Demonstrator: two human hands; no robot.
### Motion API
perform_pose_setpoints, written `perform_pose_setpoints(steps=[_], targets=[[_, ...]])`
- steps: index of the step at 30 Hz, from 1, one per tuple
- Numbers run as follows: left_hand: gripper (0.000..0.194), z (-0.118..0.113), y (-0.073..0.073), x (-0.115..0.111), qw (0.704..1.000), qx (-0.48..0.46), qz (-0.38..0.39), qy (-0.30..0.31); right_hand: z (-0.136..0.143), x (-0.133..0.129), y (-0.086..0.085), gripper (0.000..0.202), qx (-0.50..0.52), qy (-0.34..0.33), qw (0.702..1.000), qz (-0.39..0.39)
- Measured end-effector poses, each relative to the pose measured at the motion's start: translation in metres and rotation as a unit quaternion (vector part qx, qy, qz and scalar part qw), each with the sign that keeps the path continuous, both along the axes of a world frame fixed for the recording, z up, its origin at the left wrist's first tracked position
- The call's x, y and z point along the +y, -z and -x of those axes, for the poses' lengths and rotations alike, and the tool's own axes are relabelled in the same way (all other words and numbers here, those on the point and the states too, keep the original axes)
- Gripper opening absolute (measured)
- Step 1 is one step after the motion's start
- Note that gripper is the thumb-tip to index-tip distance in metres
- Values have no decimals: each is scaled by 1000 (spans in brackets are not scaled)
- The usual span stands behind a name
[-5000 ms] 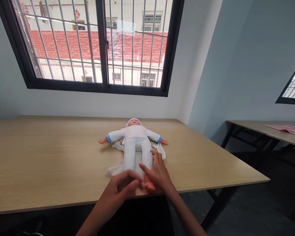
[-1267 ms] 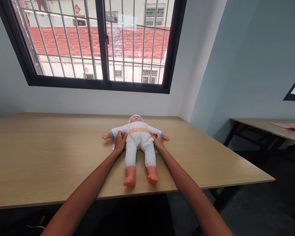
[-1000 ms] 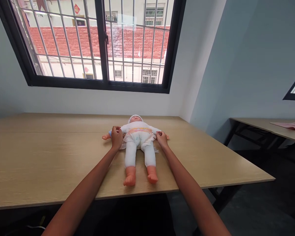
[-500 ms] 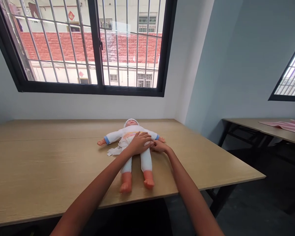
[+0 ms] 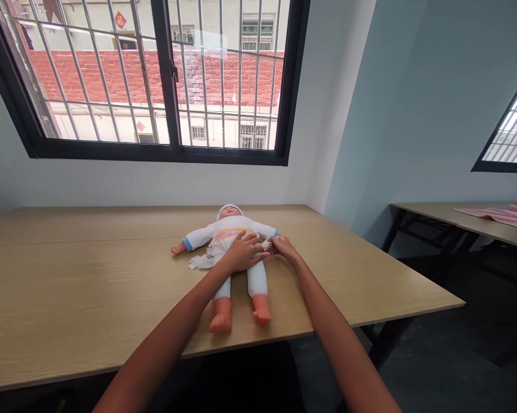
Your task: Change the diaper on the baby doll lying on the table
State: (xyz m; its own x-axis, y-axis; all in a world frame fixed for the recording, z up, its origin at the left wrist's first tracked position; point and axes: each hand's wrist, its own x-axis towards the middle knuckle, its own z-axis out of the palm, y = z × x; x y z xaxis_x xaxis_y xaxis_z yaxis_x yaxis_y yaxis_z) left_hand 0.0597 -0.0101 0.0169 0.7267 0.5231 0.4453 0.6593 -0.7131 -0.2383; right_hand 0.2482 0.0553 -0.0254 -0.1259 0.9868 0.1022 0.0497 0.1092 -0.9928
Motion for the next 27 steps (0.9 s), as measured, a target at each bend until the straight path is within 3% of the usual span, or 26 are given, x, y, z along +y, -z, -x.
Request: perform_pose_setpoints(steps=[5,9,15,21,27], targets=[[40,1,2,1,1000,-4,-6,-3,1,-8,-8,13,48,-19,999,-18],[42,1,2,1,1000,-7,-5,-5,3,-12,-12,25,118,-48,991,-34],[42,0,1,0,1000,-17,17,-10,4,-14,-15,19,182,-26,983,-27],[41,0,1,0,999,-30,32,-9,3,-16,-12,51,170,-44,982,-65],[40,1,1,1,998,-39,36,-23,3,-15,-11,52,137,-59,987,-66]])
